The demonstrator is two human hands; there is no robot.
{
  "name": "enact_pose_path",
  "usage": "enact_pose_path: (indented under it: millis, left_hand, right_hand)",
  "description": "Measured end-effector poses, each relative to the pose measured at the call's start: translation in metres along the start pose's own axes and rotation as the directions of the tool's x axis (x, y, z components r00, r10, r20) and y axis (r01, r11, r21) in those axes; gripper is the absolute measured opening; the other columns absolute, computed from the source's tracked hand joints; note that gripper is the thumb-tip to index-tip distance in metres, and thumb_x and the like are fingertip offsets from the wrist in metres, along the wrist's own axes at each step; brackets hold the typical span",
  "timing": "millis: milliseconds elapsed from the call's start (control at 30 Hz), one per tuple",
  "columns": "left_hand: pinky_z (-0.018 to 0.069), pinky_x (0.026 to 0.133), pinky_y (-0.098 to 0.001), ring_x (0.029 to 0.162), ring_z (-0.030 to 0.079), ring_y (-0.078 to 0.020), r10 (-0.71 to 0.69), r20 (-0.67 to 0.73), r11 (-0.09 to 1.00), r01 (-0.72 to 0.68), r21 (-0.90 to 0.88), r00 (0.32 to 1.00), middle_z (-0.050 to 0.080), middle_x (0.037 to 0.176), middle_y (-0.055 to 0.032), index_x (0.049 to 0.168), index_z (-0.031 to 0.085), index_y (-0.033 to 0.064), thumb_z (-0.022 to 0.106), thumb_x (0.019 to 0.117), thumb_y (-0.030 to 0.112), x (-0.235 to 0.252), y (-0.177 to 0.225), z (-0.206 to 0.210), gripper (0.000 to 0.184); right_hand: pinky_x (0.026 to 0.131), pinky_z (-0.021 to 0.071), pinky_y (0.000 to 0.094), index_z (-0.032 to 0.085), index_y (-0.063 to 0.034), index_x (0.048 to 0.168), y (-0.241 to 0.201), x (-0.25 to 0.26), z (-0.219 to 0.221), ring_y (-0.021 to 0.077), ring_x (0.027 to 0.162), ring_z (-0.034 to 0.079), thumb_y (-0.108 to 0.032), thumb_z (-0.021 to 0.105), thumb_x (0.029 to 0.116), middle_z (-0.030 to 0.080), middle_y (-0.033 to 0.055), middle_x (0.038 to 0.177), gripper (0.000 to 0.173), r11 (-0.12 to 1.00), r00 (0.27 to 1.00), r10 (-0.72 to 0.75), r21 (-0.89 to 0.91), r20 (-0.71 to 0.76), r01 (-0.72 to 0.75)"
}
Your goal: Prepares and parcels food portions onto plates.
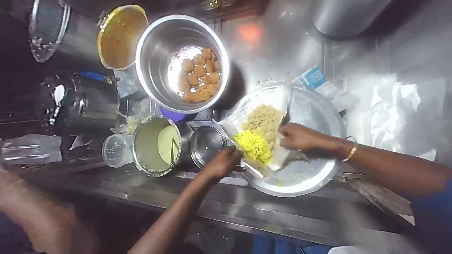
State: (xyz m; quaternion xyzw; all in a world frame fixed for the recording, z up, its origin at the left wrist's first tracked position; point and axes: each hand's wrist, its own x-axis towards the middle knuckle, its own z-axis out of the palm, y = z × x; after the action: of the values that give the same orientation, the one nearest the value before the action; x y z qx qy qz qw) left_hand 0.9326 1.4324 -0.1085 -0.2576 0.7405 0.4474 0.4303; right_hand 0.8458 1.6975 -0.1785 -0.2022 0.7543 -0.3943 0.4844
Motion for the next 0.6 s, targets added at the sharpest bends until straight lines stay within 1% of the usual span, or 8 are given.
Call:
enact_pose_path:
  millis: [100,167,233,300,367,433,533,600]
  left_hand:
    - [0.0553,0.069,-0.0321,0.070,0.060,-0.0120,-0.064,-0.052,0.990,0.070,0.120,0.997,0.056,0.084,-0.0064,0.111,0.055,-0.0016,0.043,0.1099,0.020,-0.007,-0.002,0.004,0.024]
    - [0.0613,0.072,-0.0336,0.074,0.067,-0.0139,-0.142,-0.040,0.978,0.147,0.150,0.989,0.061,0.089,-0.0093,0.115,0.054,-0.0032,0.042,0.1105,0.019,-0.010,-0.004,0.004,0.026]
    - [0.0625,0.073,-0.0347,0.076,0.072,-0.0167,-0.201,-0.013,0.973,0.201,0.117,0.980,0.068,0.090,-0.0110,0.118,0.052,-0.0029,0.040,0.1111,0.019,-0.008,-0.007,0.006,0.026]
    - [0.0632,0.072,-0.0362,0.077,0.075,-0.0201,-0.261,-0.002,0.962,0.260,0.084,0.965,0.071,0.092,-0.0126,0.121,0.050,-0.0011,0.040,0.1113,0.027,-0.003,-0.011,0.013,0.031]
    - [0.0628,0.073,-0.0403,0.079,0.075,-0.0242,-0.353,-0.024,0.928,0.353,0.120,0.935,0.072,0.095,-0.0160,0.124,0.052,-0.0019,0.046,0.1073,0.046,0.002,-0.015,0.017,0.052]
    - [0.0612,0.075,-0.0439,0.080,0.073,-0.0264,-0.406,-0.053,0.887,0.408,0.215,0.912,0.071,0.095,-0.0181,0.119,0.059,-0.0040,0.052,0.1023,0.056,0.008,-0.018,0.017,0.062]
    - [0.0605,0.074,-0.0424,0.076,0.072,-0.0225,-0.405,-0.034,0.818,0.378,0.433,0.914,0.072,0.091,-0.0138,0.109,0.066,-0.0024,0.062,0.1012,0.036,0.016,-0.025,0.014,0.039]
    - [0.0602,0.070,-0.0372,0.070,0.071,-0.0171,-0.379,-0.001,0.805,0.330,0.494,0.926,0.073,0.087,-0.0085,0.103,0.066,-0.0006,0.062,0.1009,0.026,0.014,-0.026,0.014,0.027]
  right_hand:
    - [0.068,0.0501,0.0454,0.059,0.0021,0.106,0.021,-0.025,-0.024,0.0232,0.073,0.060,-0.013,0.071,0.0911,0.061,0.0126,0.083,0.025,0.989,0.989,0.141,-0.049,0.033,-0.140]
    - [0.073,0.0572,0.0444,0.043,-0.0021,0.140,0.040,-0.033,-0.029,0.0217,0.080,0.068,-0.022,0.076,0.0911,0.070,0.0119,0.095,0.062,0.979,0.979,0.197,0.069,-0.053,-0.193]
    - [0.072,0.0573,0.0461,0.031,-0.0081,0.154,0.046,-0.030,-0.033,0.0237,0.079,0.069,-0.037,0.077,0.0912,0.073,0.0133,0.098,0.084,0.964,0.950,0.234,0.177,-0.208,-0.199]
    - [0.071,0.0551,0.0489,0.033,-0.0061,0.154,0.042,-0.028,-0.032,0.0273,0.078,0.066,-0.051,0.072,0.0923,0.072,0.0168,0.097,0.085,0.960,0.909,0.232,0.233,-0.345,-0.156]
    - [0.071,0.0544,0.0536,0.039,-0.0034,0.149,0.033,-0.016,-0.032,0.0319,0.077,0.065,-0.060,0.070,0.0904,0.070,0.0187,0.093,0.087,0.967,0.872,0.228,0.206,-0.432,-0.150]
    - [0.075,0.0559,0.0582,0.042,-0.0007,0.146,0.031,0.005,-0.037,0.0350,0.081,0.068,-0.055,0.077,0.0862,0.071,0.0194,0.095,0.088,0.980,0.855,0.197,0.114,-0.480,-0.162]
    - [0.069,0.0534,0.0627,0.050,0.0007,0.139,0.026,0.010,-0.035,0.0420,0.081,0.066,-0.026,0.081,0.0855,0.067,0.0242,0.096,0.068,0.992,0.839,0.117,0.031,-0.531,-0.119]
    - [0.063,0.0530,0.0587,0.066,-0.0011,0.120,0.027,0.007,-0.031,0.0369,0.072,0.065,-0.016,0.077,0.0888,0.068,0.0200,0.086,0.036,1.000,0.840,0.002,-0.007,-0.542,-0.007]
